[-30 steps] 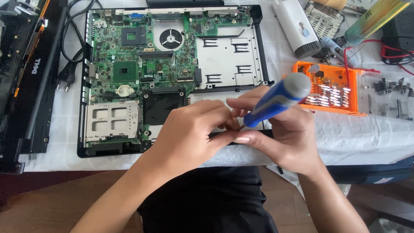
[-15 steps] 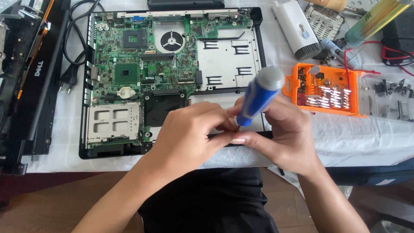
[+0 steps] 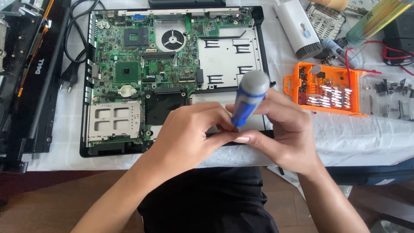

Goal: Disassembling a laptop by unscrewing and removing internal components like the hard drive caddy from the motherboard area.

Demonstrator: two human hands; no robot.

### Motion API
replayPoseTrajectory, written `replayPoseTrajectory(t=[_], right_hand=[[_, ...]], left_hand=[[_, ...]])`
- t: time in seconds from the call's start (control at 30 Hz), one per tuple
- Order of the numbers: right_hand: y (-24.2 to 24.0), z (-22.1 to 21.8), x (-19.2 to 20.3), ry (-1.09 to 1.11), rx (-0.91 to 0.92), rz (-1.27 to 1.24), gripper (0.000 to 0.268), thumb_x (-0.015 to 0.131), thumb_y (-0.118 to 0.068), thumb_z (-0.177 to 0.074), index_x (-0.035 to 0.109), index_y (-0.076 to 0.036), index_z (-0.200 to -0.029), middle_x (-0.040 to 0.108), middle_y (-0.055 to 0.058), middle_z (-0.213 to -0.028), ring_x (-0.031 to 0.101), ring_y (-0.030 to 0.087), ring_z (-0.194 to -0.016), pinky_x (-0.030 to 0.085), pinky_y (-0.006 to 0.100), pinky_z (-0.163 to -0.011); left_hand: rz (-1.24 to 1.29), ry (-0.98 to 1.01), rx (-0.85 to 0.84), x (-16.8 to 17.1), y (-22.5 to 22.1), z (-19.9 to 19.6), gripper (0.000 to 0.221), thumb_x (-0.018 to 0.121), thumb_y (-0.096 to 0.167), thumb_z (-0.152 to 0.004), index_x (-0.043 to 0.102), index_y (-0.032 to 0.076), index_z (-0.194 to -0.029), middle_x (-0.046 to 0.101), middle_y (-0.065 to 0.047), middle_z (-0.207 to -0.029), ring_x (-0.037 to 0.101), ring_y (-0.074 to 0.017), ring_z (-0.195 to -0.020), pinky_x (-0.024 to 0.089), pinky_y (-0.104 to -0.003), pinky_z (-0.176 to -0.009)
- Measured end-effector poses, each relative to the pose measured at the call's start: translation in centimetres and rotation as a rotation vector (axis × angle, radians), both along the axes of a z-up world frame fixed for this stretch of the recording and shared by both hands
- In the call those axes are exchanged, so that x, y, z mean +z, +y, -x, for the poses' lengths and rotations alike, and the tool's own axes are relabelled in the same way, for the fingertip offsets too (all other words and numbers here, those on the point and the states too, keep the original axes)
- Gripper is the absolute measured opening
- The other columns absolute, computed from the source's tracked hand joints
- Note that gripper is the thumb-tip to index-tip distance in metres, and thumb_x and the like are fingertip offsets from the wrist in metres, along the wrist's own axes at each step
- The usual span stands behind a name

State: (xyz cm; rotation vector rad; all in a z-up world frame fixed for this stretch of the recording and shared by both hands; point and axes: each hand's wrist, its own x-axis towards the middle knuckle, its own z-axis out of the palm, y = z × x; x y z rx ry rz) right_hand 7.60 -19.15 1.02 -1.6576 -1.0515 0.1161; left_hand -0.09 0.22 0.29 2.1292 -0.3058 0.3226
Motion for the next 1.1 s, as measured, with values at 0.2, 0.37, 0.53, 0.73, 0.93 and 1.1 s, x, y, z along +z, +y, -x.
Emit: replayPoseTrajectory(t=[0.2, 0.37, 0.53, 0.73, 0.93, 1.1], right_hand=[[0.1, 0.2, -0.1, 0.01, 0.018, -0.025, 0.026, 0.072, -0.019, -0.09, 0.071, 0.0, -0.109, 0.07, 0.015, -0.103, 0.066, 0.026, -0.1, 0.056, 0.036, -0.092], [0.0, 0.1, -0.1, -0.023, 0.01, -0.007, 0.034, 0.07, -0.02, -0.092, 0.07, 0.001, -0.117, 0.07, 0.013, -0.109, 0.064, 0.027, -0.106, 0.053, 0.039, -0.099], [-0.1, 0.1, -0.6, 0.011, -0.003, -0.027, 0.042, 0.075, -0.022, -0.086, 0.069, 0.004, -0.118, 0.073, 0.013, -0.114, 0.065, 0.028, -0.11, 0.054, 0.04, -0.101], [-0.2, 0.1, -0.3, 0.045, 0.045, -0.06, 0.037, 0.071, -0.019, -0.093, 0.067, 0.0, -0.124, 0.065, 0.012, -0.105, 0.067, 0.021, -0.092, 0.059, 0.031, -0.088], [-0.1, 0.0, -0.4, 0.002, 0.037, -0.026, 0.042, 0.071, -0.023, -0.091, 0.067, 0.001, -0.125, 0.065, 0.014, -0.106, 0.065, 0.023, -0.097, 0.057, 0.033, -0.091], [0.0, 0.1, -0.5, -0.012, 0.014, -0.043, 0.04, 0.073, -0.023, -0.088, 0.069, 0.004, -0.118, 0.07, 0.011, -0.102, 0.065, 0.026, -0.099, 0.055, 0.036, -0.091]], left_hand=[[-0.19, 0.019, 0.012, -0.7, -0.2, 0.2, 0.031, 0.069, 0.043, -0.094, 0.067, 0.012, -0.097, 0.068, 0.0, -0.084, 0.068, -0.0266, -0.077, 0.051, -0.044, -0.059], [0.07, -0.005, -0.158, 0.6, 0.1, -0.1, 0.01, 0.071, 0.018, -0.095, 0.075, 0.009, -0.095, 0.077, -0.002, -0.097, 0.076, -0.02, -0.089, 0.059, -0.032, -0.079], [0.076, -0.039, -0.079, -0.3, -0.5, -0.2, 0.011, 0.079, 0.017, -0.089, 0.072, 0.009, -0.087, 0.075, 0.0, -0.089, 0.074, -0.0175, -0.079, 0.056, -0.03, -0.071], [-0.069, -0.048, -0.055, 0.0, -0.4, -0.1, 0.017, 0.072, 0.025, -0.096, 0.063, 0.011, -0.094, 0.067, 0.002, -0.087, 0.067, -0.0206, -0.077, 0.052, -0.036, -0.063], [0.104, 0.008, -0.183, 0.1, -0.1, -0.3, 0.01, 0.068, 0.012, -0.096, 0.076, 0.009, -0.098, 0.079, -0.003, -0.095, 0.077, -0.0197, -0.089, 0.06, -0.031, -0.081], [0.143, 0.059, -0.083, -0.5, -0.5, -0.1, 0.013, 0.078, 0.016, -0.09, 0.068, 0.009, -0.085, 0.075, -0.002, -0.084, 0.074, -0.0167, -0.074, 0.055, -0.028, -0.067]])
